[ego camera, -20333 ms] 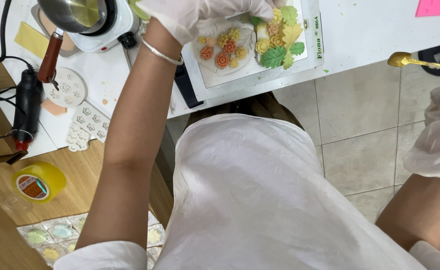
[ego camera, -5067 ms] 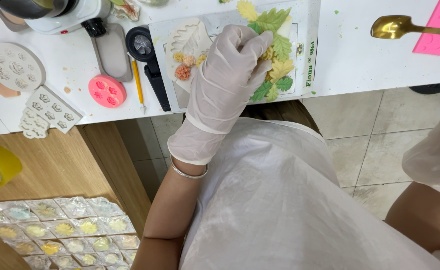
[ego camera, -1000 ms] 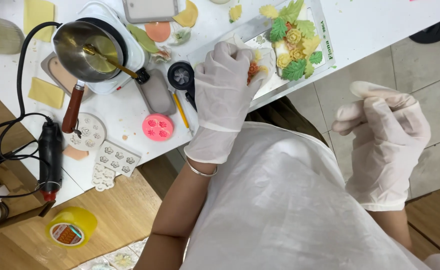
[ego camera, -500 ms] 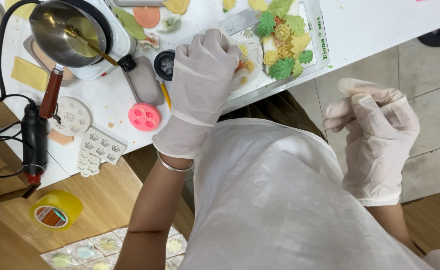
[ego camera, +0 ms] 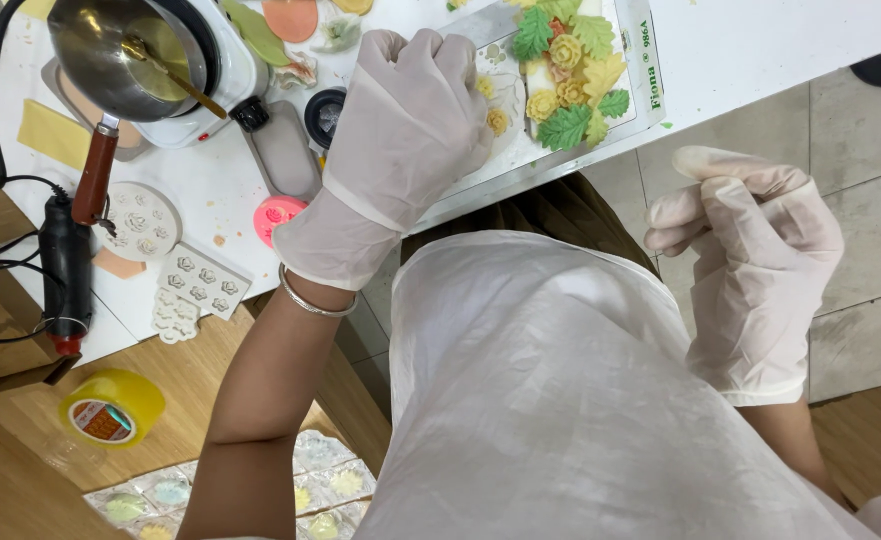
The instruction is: Decorating a heart-shaped wax base with small wax floral elements and liquid wax using a spoon.
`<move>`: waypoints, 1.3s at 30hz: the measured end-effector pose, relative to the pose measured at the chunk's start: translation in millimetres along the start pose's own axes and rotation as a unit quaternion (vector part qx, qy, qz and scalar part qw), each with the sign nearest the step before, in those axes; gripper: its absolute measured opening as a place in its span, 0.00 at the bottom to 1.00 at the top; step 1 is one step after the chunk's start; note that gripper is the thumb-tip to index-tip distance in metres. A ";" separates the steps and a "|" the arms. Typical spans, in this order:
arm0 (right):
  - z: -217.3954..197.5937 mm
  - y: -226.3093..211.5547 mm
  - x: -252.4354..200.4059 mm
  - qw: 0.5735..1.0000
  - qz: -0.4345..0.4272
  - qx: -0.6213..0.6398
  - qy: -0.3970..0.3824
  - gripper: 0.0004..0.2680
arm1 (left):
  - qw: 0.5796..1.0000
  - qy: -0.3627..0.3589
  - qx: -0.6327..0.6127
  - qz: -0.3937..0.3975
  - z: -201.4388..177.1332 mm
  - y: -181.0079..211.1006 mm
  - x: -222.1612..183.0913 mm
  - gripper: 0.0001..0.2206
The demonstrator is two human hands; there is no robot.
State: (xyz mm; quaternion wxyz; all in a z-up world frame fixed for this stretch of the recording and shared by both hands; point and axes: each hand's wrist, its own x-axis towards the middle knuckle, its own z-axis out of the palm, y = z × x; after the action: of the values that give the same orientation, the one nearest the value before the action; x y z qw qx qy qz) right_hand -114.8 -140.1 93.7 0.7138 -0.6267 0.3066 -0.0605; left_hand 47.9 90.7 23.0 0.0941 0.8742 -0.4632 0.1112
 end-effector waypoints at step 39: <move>0.6 4.6 31.9 0.995 0.027 -0.086 -0.050 0.05 | 0.969 0.119 -0.180 -0.120 25.5 59.9 10.7 0.11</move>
State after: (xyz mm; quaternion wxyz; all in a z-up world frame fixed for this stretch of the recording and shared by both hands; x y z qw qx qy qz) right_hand -90.2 -153.7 77.8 0.6733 -0.6794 0.2914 0.0167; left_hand 6.6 42.3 5.2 0.3166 0.8725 -0.3531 0.1174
